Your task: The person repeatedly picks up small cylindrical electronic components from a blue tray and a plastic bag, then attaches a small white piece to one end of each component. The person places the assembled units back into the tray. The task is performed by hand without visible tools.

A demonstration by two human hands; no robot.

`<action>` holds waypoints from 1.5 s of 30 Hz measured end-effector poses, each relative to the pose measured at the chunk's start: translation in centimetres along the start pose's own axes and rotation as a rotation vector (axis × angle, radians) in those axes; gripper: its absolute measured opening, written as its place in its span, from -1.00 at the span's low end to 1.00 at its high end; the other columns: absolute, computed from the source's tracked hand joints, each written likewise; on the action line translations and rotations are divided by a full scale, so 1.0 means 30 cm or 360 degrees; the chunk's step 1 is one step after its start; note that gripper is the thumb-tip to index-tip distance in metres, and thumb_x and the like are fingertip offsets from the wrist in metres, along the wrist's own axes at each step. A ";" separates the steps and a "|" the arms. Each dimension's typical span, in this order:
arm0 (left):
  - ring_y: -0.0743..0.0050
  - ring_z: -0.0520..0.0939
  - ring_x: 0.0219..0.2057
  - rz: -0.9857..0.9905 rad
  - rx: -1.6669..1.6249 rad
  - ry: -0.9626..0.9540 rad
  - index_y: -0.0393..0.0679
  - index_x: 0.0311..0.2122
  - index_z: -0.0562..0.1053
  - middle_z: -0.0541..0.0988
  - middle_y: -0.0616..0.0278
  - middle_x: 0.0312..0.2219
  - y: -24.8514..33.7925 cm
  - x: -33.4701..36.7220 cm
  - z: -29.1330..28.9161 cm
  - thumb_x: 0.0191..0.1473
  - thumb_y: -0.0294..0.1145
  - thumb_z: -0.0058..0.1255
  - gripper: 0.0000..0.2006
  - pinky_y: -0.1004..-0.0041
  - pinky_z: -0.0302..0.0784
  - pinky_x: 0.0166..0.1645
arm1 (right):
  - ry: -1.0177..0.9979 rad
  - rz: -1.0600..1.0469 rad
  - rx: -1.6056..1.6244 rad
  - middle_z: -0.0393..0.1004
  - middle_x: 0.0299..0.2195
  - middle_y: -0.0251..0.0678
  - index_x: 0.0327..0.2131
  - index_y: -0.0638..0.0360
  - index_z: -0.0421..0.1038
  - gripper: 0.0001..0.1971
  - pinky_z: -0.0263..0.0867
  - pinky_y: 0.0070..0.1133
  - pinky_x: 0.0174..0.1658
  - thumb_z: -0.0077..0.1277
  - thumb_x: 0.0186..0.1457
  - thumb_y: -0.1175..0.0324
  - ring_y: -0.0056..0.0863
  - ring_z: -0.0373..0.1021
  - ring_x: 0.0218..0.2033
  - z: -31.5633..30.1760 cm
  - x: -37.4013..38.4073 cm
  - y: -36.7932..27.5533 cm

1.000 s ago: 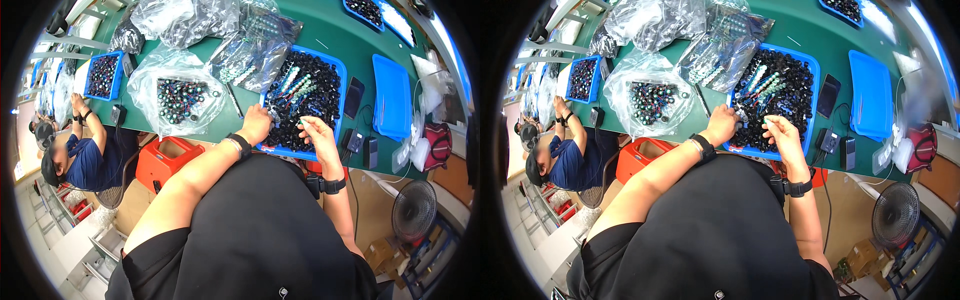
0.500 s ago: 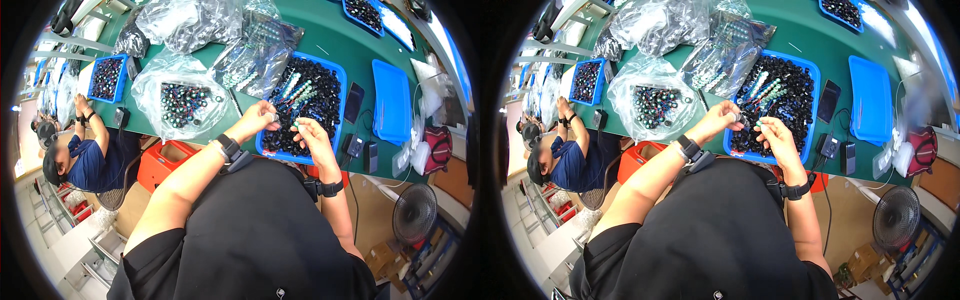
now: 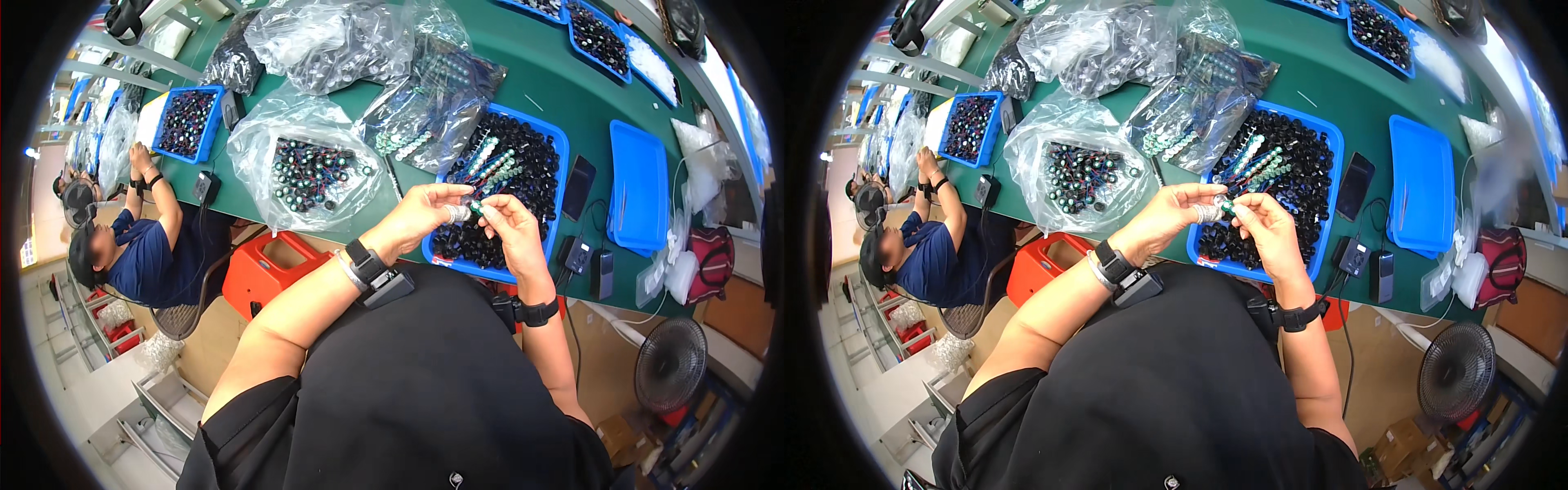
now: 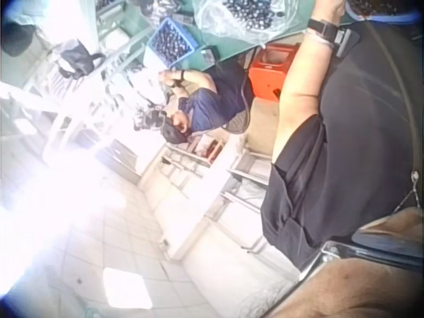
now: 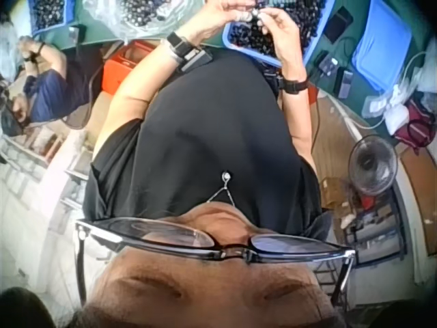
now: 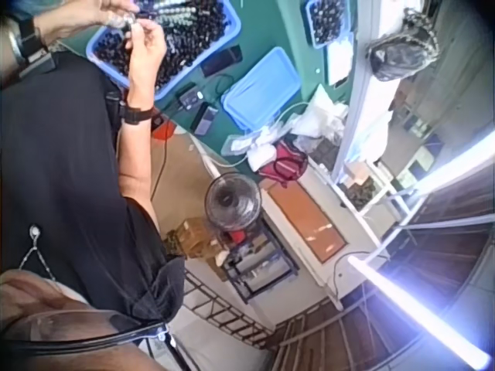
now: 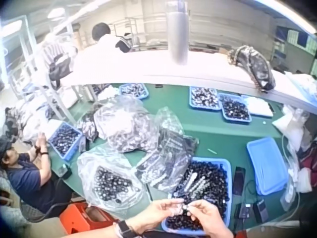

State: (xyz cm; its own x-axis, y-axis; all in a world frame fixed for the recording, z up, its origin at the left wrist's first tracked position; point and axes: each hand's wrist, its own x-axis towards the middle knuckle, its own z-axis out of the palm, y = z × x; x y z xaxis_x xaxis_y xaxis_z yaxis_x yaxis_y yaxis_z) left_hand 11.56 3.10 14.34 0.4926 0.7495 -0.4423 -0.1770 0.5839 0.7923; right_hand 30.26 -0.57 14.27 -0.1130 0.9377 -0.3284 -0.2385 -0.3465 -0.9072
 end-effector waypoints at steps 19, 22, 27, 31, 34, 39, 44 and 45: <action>0.56 0.51 -0.25 0.0037 -0.0219 0.0139 -0.32 -0.04 0.39 0.52 0.21 -0.26 -0.038 0.032 -0.001 -0.03 -0.55 0.09 -0.62 0.58 0.42 -0.10 | 0.0145 -0.0027 -0.0214 0.40 -0.46 -0.38 -0.31 0.26 0.33 -0.93 0.33 -0.73 -0.45 -0.06 0.12 0.48 -0.67 0.37 -0.47 0.032 0.034 0.036; 0.55 0.53 -0.28 0.0058 -0.0244 0.0243 -0.34 -0.07 0.40 0.53 0.19 -0.29 -0.049 0.036 0.010 -0.02 -0.53 0.09 -0.64 0.56 0.43 -0.12 | 0.0169 -0.0004 -0.0243 0.40 -0.46 -0.36 -0.31 0.27 0.33 -0.93 0.35 -0.72 -0.45 -0.08 0.13 0.49 -0.66 0.37 -0.48 0.032 0.039 0.051; 0.56 0.54 -0.33 0.0047 -0.0022 0.0295 -0.36 -0.17 0.41 0.55 0.17 -0.34 -0.074 0.056 0.000 0.02 -0.53 0.06 -0.76 0.56 0.46 -0.19 | 0.0057 0.0155 -0.0290 0.42 -0.44 -0.30 -0.26 0.32 0.32 -0.89 0.41 -0.65 -0.39 -0.14 0.15 0.51 -0.59 0.41 -0.47 0.046 0.040 0.039; 0.60 0.53 -0.35 0.0226 0.0628 0.0328 -0.35 -0.21 0.41 0.55 0.14 -0.37 -0.045 0.035 0.022 0.04 -0.54 0.00 -0.81 0.57 0.46 -0.26 | -0.0093 0.0347 -0.0063 0.45 -0.40 -0.19 -0.24 0.40 0.31 -0.86 0.44 -0.60 -0.34 -0.14 0.13 0.55 -0.50 0.46 -0.41 0.057 0.028 -0.008; 0.59 0.52 -0.35 0.0530 0.0892 0.0497 -0.33 -0.21 0.40 0.54 0.16 -0.39 -0.068 0.051 0.010 0.03 -0.54 -0.01 -0.81 0.54 0.46 -0.27 | -0.0024 0.0348 -0.0034 0.46 -0.40 -0.17 -0.26 0.42 0.31 -0.86 0.44 -0.59 -0.33 -0.11 0.10 0.56 -0.47 0.46 -0.41 0.071 0.033 -0.009; 0.64 0.47 -0.44 0.0548 0.0686 0.1000 -0.26 -0.19 0.41 0.51 0.25 -0.39 -0.113 0.101 -0.235 0.05 -0.51 -0.07 -0.81 0.58 0.44 -0.40 | 0.0033 0.0336 -0.0065 0.46 -0.38 -0.13 -0.26 0.40 0.31 -0.86 0.44 -0.57 -0.30 -0.08 0.09 0.54 -0.44 0.46 -0.40 0.024 0.045 0.000; 0.55 0.54 -0.48 0.0169 0.0347 0.1423 -0.34 -0.18 0.42 0.53 0.21 -0.41 -0.064 -0.002 -0.533 0.04 -0.48 -0.01 -0.78 0.58 0.52 -0.39 | 0.0206 0.0248 -0.0018 0.47 -0.32 -0.18 -0.22 0.31 0.33 -0.81 0.41 -0.56 -0.24 -0.03 0.10 0.43 -0.47 0.46 -0.36 -0.093 0.020 0.027; 0.53 0.55 -0.48 0.0168 0.0258 0.1410 -0.34 -0.18 0.42 0.53 0.20 -0.43 -0.065 -0.025 -0.590 0.05 -0.50 -0.03 -0.78 0.58 0.53 -0.37 | 0.0222 0.0258 -0.0020 0.47 -0.32 -0.19 -0.22 0.30 0.33 -0.81 0.41 -0.57 -0.23 -0.04 0.10 0.43 -0.48 0.46 -0.36 -0.112 0.021 0.037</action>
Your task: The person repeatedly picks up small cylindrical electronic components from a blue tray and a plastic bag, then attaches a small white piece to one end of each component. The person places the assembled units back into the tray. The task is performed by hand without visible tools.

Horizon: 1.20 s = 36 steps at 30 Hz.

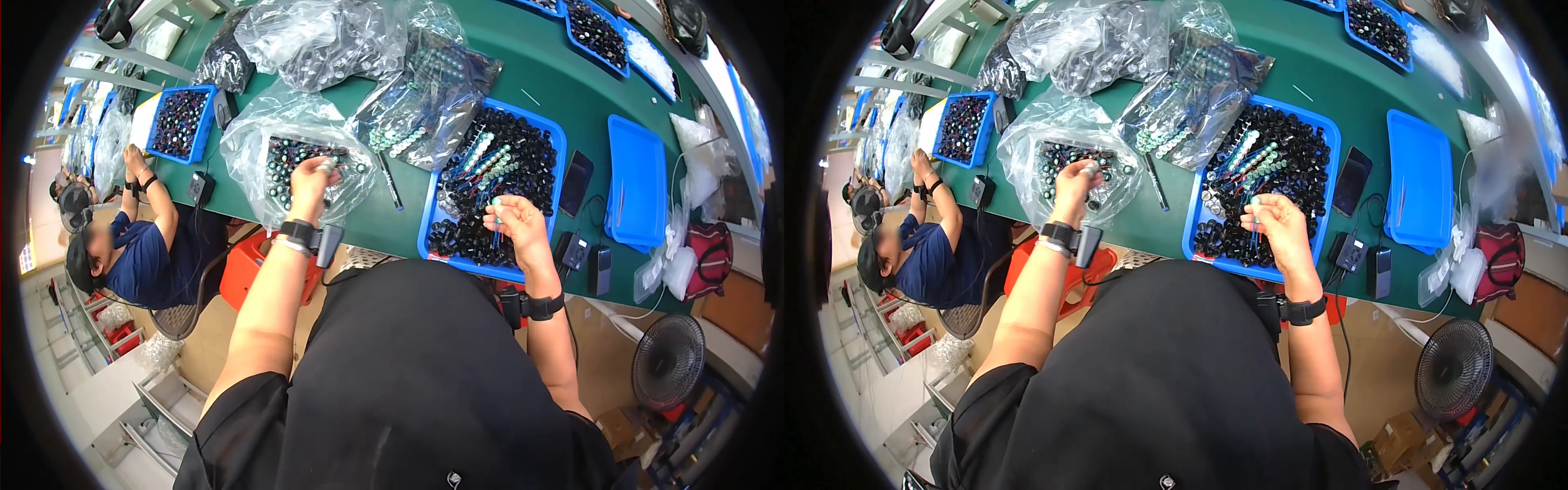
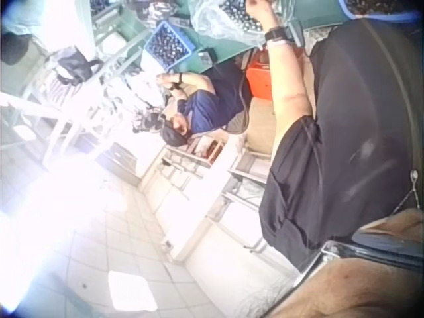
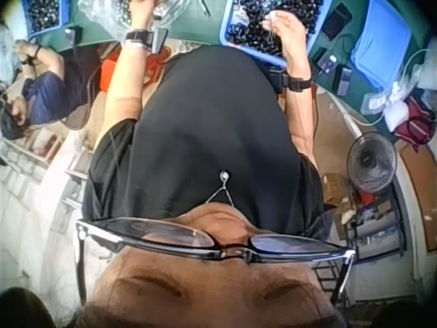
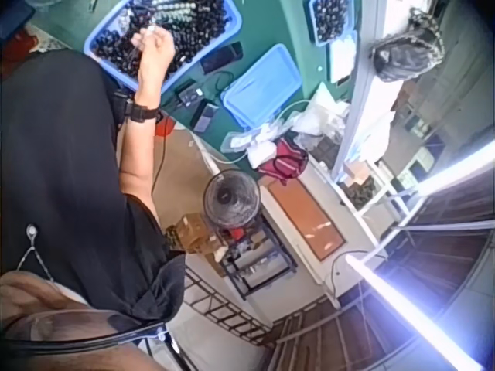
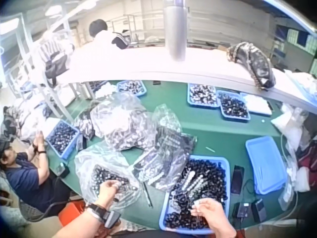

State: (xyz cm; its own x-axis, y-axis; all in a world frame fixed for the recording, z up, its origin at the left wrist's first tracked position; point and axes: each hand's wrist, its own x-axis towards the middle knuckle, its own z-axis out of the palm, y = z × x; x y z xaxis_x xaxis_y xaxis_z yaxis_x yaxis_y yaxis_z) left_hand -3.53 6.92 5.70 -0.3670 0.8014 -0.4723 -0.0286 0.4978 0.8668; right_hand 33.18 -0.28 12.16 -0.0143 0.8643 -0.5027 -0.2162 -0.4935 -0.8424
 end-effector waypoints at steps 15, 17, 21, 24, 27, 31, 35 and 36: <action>0.11 0.50 -0.24 0.1502 0.1740 0.0005 -0.19 -0.32 0.50 0.54 0.07 -0.40 0.069 -0.039 0.117 -0.23 -0.37 0.17 -0.72 0.26 0.39 -0.10 | 0.0096 0.0046 -0.0029 0.47 -0.31 -0.32 -0.14 0.24 0.37 -0.78 0.23 -0.76 -0.45 -0.06 0.14 0.40 -0.67 0.37 -0.43 -0.041 -0.005 0.059; 0.08 0.47 -0.19 0.1350 0.1585 -0.0609 -0.19 -0.29 0.51 0.52 0.03 -0.34 0.036 -0.129 0.247 -0.19 -0.34 0.16 -0.72 0.26 0.37 -0.05 | 0.0066 0.0042 -0.0032 0.47 -0.31 -0.33 -0.14 0.25 0.37 -0.77 0.23 -0.77 -0.44 -0.05 0.13 0.40 -0.68 0.37 -0.42 -0.043 -0.006 0.065; 0.08 0.48 -0.23 0.1307 0.1523 -0.1129 -0.19 -0.24 0.50 0.51 0.06 -0.36 -0.112 -0.251 0.437 -0.14 -0.36 0.09 -0.72 0.26 0.39 -0.09 | 0.0030 0.0065 -0.0034 0.46 -0.33 -0.34 -0.15 0.28 0.37 -0.77 0.24 -0.76 -0.41 -0.04 0.13 0.41 -0.70 0.35 -0.42 -0.042 -0.018 0.074; 0.09 0.48 -0.27 0.1394 0.1741 -0.1049 -0.19 -0.24 0.49 0.49 0.09 -0.40 -0.162 -0.266 0.486 -0.23 -0.44 0.07 -0.67 0.26 0.39 -0.13 | 0.0028 0.0076 -0.0022 0.46 -0.34 -0.34 -0.16 0.28 0.37 -0.77 0.24 -0.75 -0.39 -0.04 0.12 0.41 -0.69 0.34 -0.42 -0.034 -0.034 0.074; 0.08 0.46 -0.30 0.1468 0.1746 -0.0948 -0.18 -0.25 0.48 0.46 0.12 -0.44 -0.170 -0.266 0.508 -0.29 -0.49 0.06 -0.65 0.24 0.38 -0.19 | 0.0034 0.0083 -0.0002 0.45 -0.35 -0.36 -0.16 0.27 0.37 -0.77 0.24 -0.76 -0.39 -0.04 0.12 0.40 -0.70 0.34 -0.43 -0.041 -0.037 0.096; 0.26 0.50 -0.32 0.1123 0.1342 -0.1001 -0.21 -0.21 0.44 0.47 0.16 -0.41 -0.126 -0.289 0.499 -0.22 -0.54 0.08 -0.66 0.36 0.41 -0.19 | 0.0008 0.0086 -0.0039 0.45 -0.34 -0.39 -0.15 0.25 0.39 -0.77 0.23 -0.76 -0.39 -0.03 0.12 0.40 -0.71 0.34 -0.42 -0.022 -0.045 0.074; 0.51 0.52 -0.31 0.0156 0.0547 -0.1285 -0.23 -0.12 0.42 0.51 0.23 -0.36 -0.044 -0.310 0.481 -0.10 -0.55 0.09 -0.66 0.50 0.43 -0.17 | -0.0067 -0.0004 -0.0094 0.44 -0.36 -0.40 -0.16 0.25 0.41 -0.79 0.23 -0.76 -0.38 -0.04 0.12 0.41 -0.70 0.34 -0.42 0.002 -0.034 0.060; 0.58 0.52 -0.30 0.0094 0.0362 -0.1347 -0.23 -0.08 0.41 0.52 0.25 -0.34 -0.022 -0.310 0.471 -0.07 -0.54 0.09 -0.64 0.55 0.42 -0.15 | -0.0092 -0.0045 -0.0096 0.44 -0.37 -0.40 -0.17 0.25 0.41 -0.79 0.23 -0.76 -0.38 -0.04 0.12 0.41 -0.70 0.34 -0.42 0.011 -0.029 0.057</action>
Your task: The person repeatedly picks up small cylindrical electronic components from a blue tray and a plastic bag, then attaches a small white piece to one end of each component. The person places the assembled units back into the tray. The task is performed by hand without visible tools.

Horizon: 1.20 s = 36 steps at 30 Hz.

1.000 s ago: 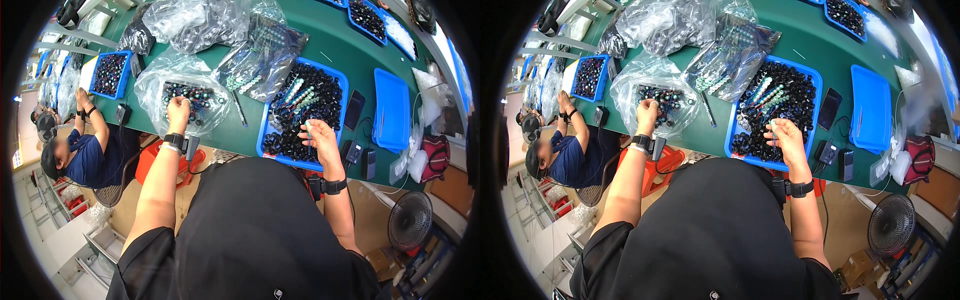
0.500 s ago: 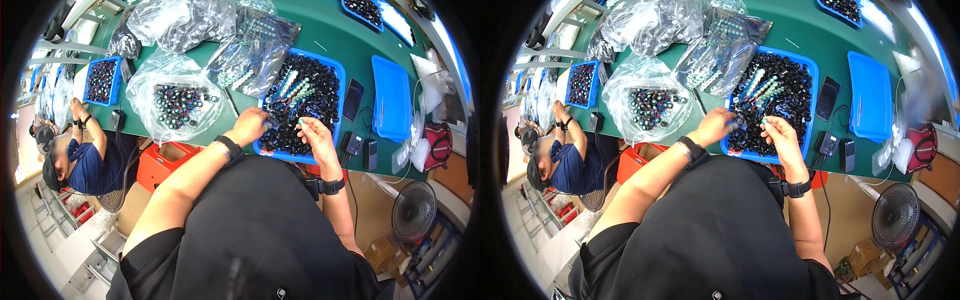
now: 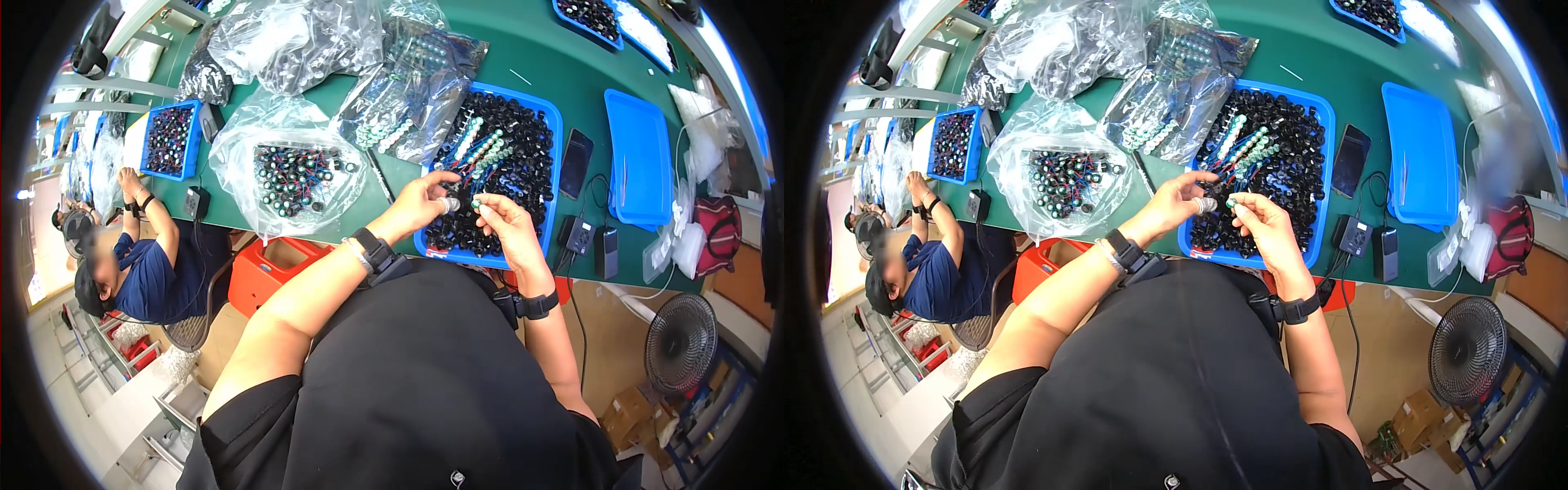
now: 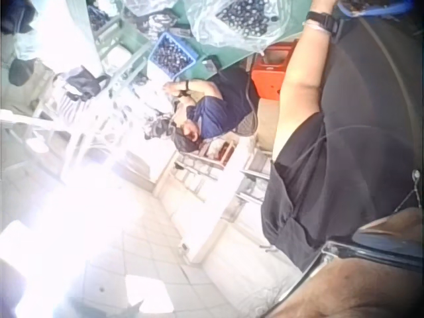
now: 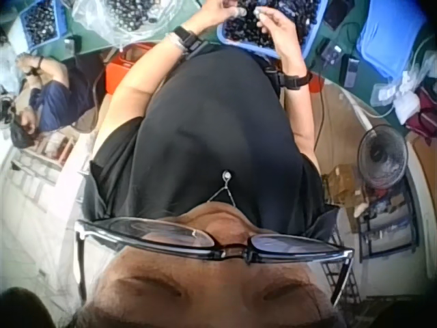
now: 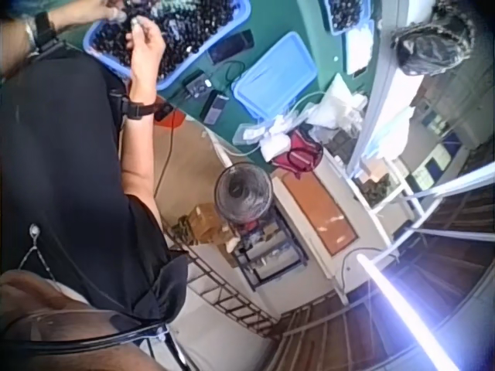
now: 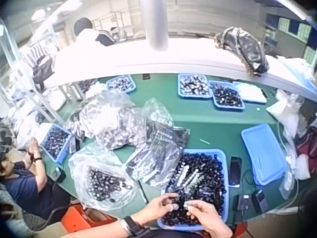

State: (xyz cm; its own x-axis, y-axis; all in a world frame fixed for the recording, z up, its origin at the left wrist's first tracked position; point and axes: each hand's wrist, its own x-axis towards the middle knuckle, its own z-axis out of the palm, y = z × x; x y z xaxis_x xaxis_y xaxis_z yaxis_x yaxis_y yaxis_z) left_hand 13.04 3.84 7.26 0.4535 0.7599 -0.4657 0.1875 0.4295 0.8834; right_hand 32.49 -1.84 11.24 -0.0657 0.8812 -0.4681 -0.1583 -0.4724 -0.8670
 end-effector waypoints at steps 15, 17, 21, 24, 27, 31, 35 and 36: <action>0.56 0.52 -0.23 -0.0092 -0.0625 -0.0157 -0.34 0.00 0.35 0.52 0.17 -0.25 0.171 -0.107 -0.019 -0.03 -0.58 0.02 -0.58 0.58 0.39 -0.05 | -0.0089 -0.0171 -0.0008 0.44 -0.44 -0.40 -0.29 0.25 0.39 -0.89 0.28 -0.73 -0.41 0.00 0.09 0.46 -0.67 0.37 -0.44 0.087 0.044 -0.042; 0.56 0.53 -0.25 -0.0042 -0.0559 -0.0107 -0.35 -0.01 0.36 0.53 0.17 -0.25 0.156 -0.101 -0.023 -0.02 -0.57 0.03 -0.60 0.58 0.39 -0.06 | -0.0074 -0.0150 -0.0029 0.44 -0.44 -0.38 -0.31 0.26 0.39 -0.90 0.30 -0.73 -0.43 0.00 0.09 0.47 -0.66 0.38 -0.45 0.088 0.046 -0.044; 0.56 0.54 -0.28 -0.0033 -0.0511 -0.0070 -0.35 -0.05 0.39 0.54 0.18 -0.26 0.138 -0.098 -0.024 0.00 -0.55 0.04 -0.64 0.58 0.42 -0.09 | -0.0055 -0.0078 -0.0085 0.45 -0.44 -0.33 -0.31 0.29 0.38 -0.91 0.36 -0.71 -0.42 -0.02 0.08 0.50 -0.63 0.40 -0.46 0.089 0.049 -0.041; 0.57 0.55 -0.29 -0.0041 -0.0520 -0.0011 -0.35 -0.09 0.41 0.55 0.18 -0.30 0.131 -0.089 -0.016 0.01 -0.53 0.04 -0.69 0.58 0.44 -0.13 | -0.0054 -0.0040 -0.0145 0.46 -0.43 -0.29 -0.29 0.34 0.37 -0.89 0.40 -0.67 -0.39 -0.06 0.09 0.54 -0.59 0.42 -0.45 0.100 0.051 -0.039; 0.56 0.55 -0.30 -0.0043 -0.0501 0.0024 -0.36 -0.15 0.42 0.55 0.18 -0.32 0.125 -0.078 -0.008 0.02 -0.51 0.04 -0.74 0.56 0.46 -0.16 | -0.0109 -0.0007 -0.0091 0.47 -0.41 -0.23 -0.25 0.38 0.37 -0.86 0.44 -0.62 -0.35 -0.12 0.10 0.57 -0.53 0.45 -0.43 0.123 0.046 -0.058; 0.47 0.58 -0.37 0.0263 0.0045 0.0235 -0.34 -0.27 0.44 0.56 0.17 -0.38 0.130 -0.058 -0.005 0.02 -0.53 0.01 -0.84 0.50 0.48 -0.24 | -0.0157 -0.0010 -0.0215 0.48 -0.38 -0.16 -0.21 0.44 0.35 -0.82 0.45 -0.58 -0.29 -0.19 0.12 0.60 -0.45 0.48 -0.38 0.139 0.061 -0.103; 0.25 0.56 -0.49 0.0927 0.0914 0.0654 -0.26 -0.28 0.46 0.51 0.06 -0.45 0.213 -0.065 -0.008 -0.06 -0.53 0.06 -0.83 0.41 0.46 -0.38 | -0.0077 -0.0027 -0.0080 0.48 -0.39 -0.16 -0.21 0.47 0.34 -0.82 0.45 -0.57 -0.28 -0.15 0.10 0.59 -0.43 0.48 -0.39 0.169 0.082 -0.143; 0.27 0.56 -0.49 0.0940 0.0902 0.0717 -0.26 -0.29 0.46 0.52 0.07 -0.45 0.212 -0.056 -0.017 -0.06 -0.52 0.06 -0.83 0.42 0.46 -0.38 | -0.0067 -0.0013 -0.0057 0.48 -0.38 -0.15 -0.22 0.46 0.34 -0.82 0.45 -0.56 -0.29 -0.14 0.10 0.58 -0.43 0.48 -0.39 0.178 0.083 -0.164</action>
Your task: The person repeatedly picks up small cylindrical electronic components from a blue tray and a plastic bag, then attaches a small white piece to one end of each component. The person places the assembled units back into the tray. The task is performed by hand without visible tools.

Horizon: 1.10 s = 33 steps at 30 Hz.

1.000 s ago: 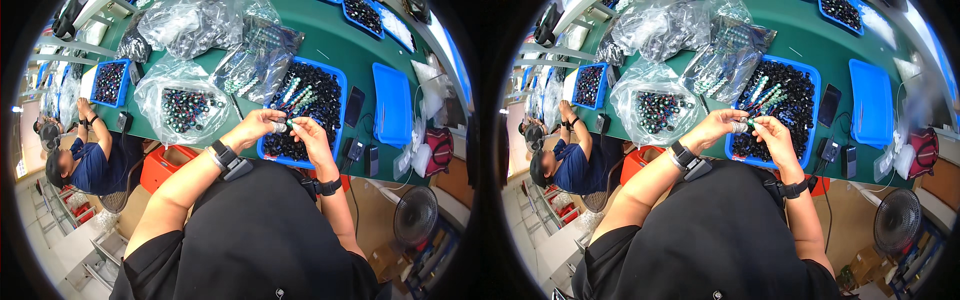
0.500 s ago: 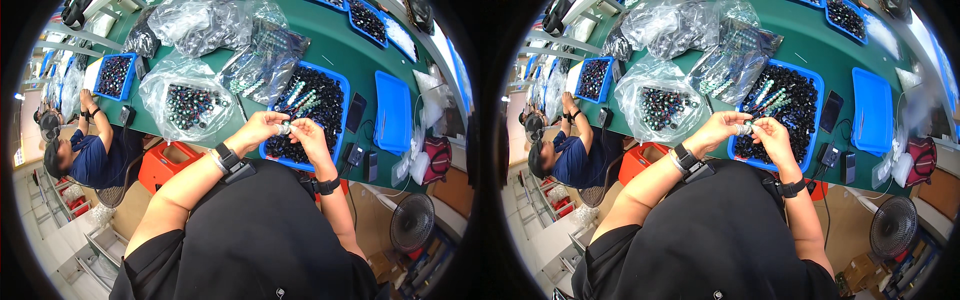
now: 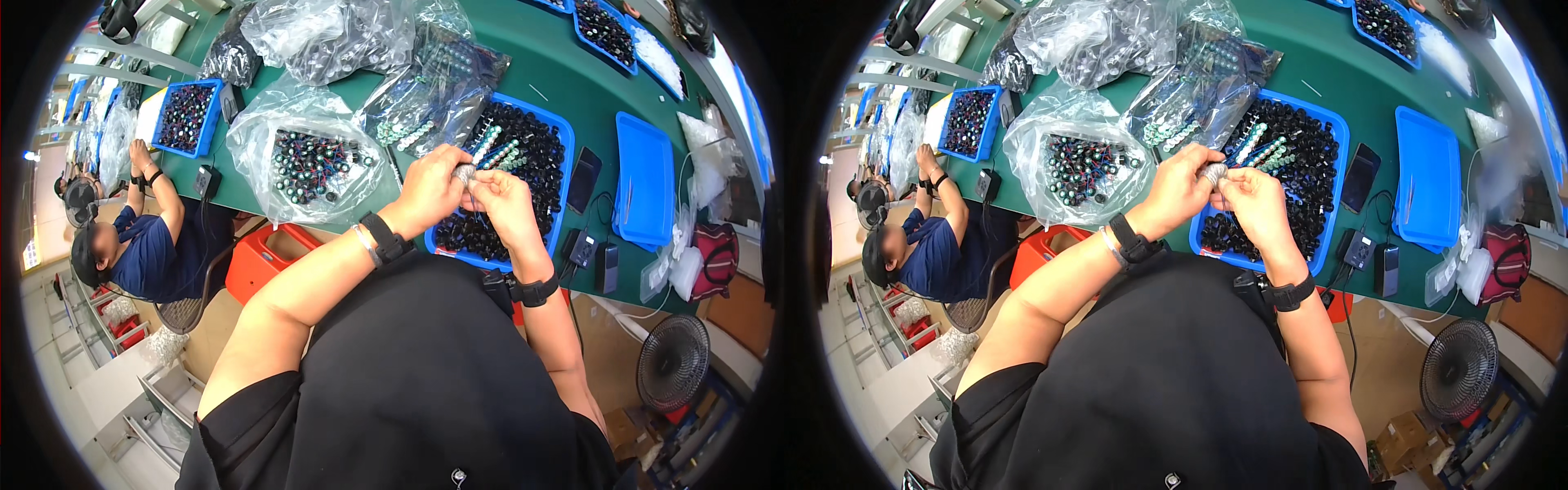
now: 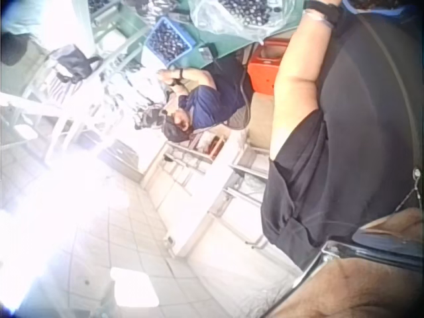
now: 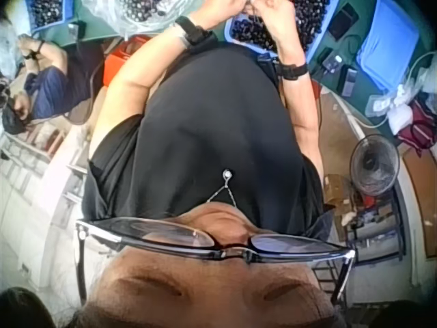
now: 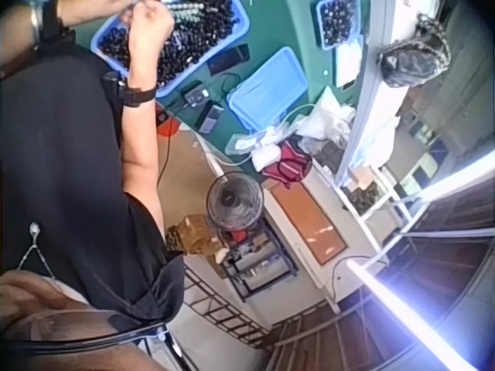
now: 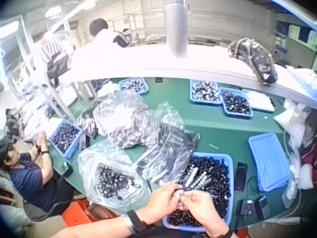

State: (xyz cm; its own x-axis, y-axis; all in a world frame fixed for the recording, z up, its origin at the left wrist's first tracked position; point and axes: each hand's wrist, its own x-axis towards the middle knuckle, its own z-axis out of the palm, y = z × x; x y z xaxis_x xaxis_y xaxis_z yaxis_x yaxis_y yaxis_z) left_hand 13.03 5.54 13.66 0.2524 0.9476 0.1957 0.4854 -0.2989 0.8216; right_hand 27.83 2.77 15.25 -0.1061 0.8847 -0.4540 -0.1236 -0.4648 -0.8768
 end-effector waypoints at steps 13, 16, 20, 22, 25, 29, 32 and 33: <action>0.38 0.60 -0.36 -0.1097 -0.0886 0.0477 -0.44 -0.15 0.38 0.53 0.05 -0.33 -0.427 -0.088 -0.364 0.03 -0.55 -0.12 -0.74 0.54 0.51 -0.23 | 0.0194 0.0027 0.0106 0.46 -0.37 -0.21 -0.20 0.37 0.34 -0.77 0.42 -0.61 -0.30 -0.04 0.13 0.39 -0.51 0.45 -0.41 -0.149 -0.031 0.034; 0.37 0.59 -0.45 -0.1059 -0.0176 0.0674 -0.37 -0.20 0.41 0.54 0.08 -0.43 -0.526 -0.128 -0.425 -0.01 -0.46 -0.05 -0.74 0.47 0.52 -0.32 | 0.0225 0.0073 0.0102 0.47 -0.37 -0.22 -0.21 0.36 0.35 -0.77 0.41 -0.64 -0.32 -0.04 0.13 0.38 -0.53 0.45 -0.42 -0.178 -0.045 0.065; 0.08 0.56 -0.34 -0.0676 0.1048 0.0705 -0.23 -0.24 0.45 0.55 0.02 -0.40 -0.570 -0.130 -0.479 -0.16 -0.41 0.08 -0.71 0.22 0.43 -0.20 | 0.0222 0.0109 0.0071 0.47 -0.36 -0.26 -0.20 0.31 0.37 -0.77 0.37 -0.68 -0.37 -0.03 0.13 0.36 -0.58 0.42 -0.44 -0.195 -0.064 0.090; 0.07 0.53 -0.29 -0.0037 0.1756 0.0755 -0.19 -0.27 0.47 0.55 0.04 -0.39 -0.506 -0.085 -0.429 -0.18 -0.41 0.11 -0.72 0.21 0.39 -0.14 | 0.0226 0.0110 0.0075 0.47 -0.36 -0.27 -0.20 0.30 0.37 -0.78 0.35 -0.69 -0.38 -0.03 0.13 0.36 -0.60 0.41 -0.44 -0.207 -0.063 0.115; 0.09 0.46 -0.20 0.0046 0.1041 0.0208 -0.17 -0.29 0.49 0.53 0.08 -0.35 -0.357 -0.057 -0.264 -0.19 -0.41 0.13 -0.74 0.23 0.34 -0.07 | 0.0253 0.0086 0.0109 0.47 -0.35 -0.28 -0.19 0.31 0.37 -0.78 0.33 -0.71 -0.39 -0.03 0.13 0.38 -0.62 0.40 -0.43 -0.214 -0.068 0.132; 0.16 0.43 -0.25 0.0309 0.0716 -0.0830 -0.17 -0.34 0.50 0.50 0.15 -0.42 -0.223 -0.131 0.008 -0.23 -0.42 0.09 -0.76 0.28 0.31 -0.13 | 0.0210 0.0085 0.0096 0.46 -0.34 -0.29 -0.16 0.31 0.38 -0.78 0.32 -0.71 -0.36 -0.05 0.13 0.42 -0.63 0.39 -0.41 -0.190 -0.080 0.124; 0.26 0.38 -0.25 0.0416 0.1011 -0.1076 -0.12 -0.38 0.51 0.48 0.23 -0.43 -0.239 -0.170 0.130 -0.19 -0.39 0.02 -0.82 0.35 0.27 -0.17 | 0.0199 0.0090 0.0073 0.46 -0.35 -0.29 -0.16 0.31 0.37 -0.78 0.32 -0.70 -0.36 -0.05 0.12 0.43 -0.63 0.39 -0.41 -0.193 -0.093 0.131; 0.28 0.37 -0.25 0.0445 0.1150 -0.1118 -0.10 -0.39 0.52 0.47 0.26 -0.43 -0.238 -0.172 0.148 -0.18 -0.39 0.00 -0.83 0.37 0.25 -0.18 | 0.0208 0.0098 0.0075 0.46 -0.35 -0.30 -0.16 0.31 0.38 -0.78 0.32 -0.70 -0.35 -0.06 0.13 0.44 -0.62 0.39 -0.41 -0.196 -0.093 0.135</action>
State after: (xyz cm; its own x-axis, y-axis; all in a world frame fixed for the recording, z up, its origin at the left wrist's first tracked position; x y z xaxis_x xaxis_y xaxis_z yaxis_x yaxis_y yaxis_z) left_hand 12.00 2.28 4.41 0.7501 0.6251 -0.2158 0.6613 -0.7127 0.2339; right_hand 33.44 -1.37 12.03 0.0143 0.8503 -0.5260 -0.1675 -0.5166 -0.8397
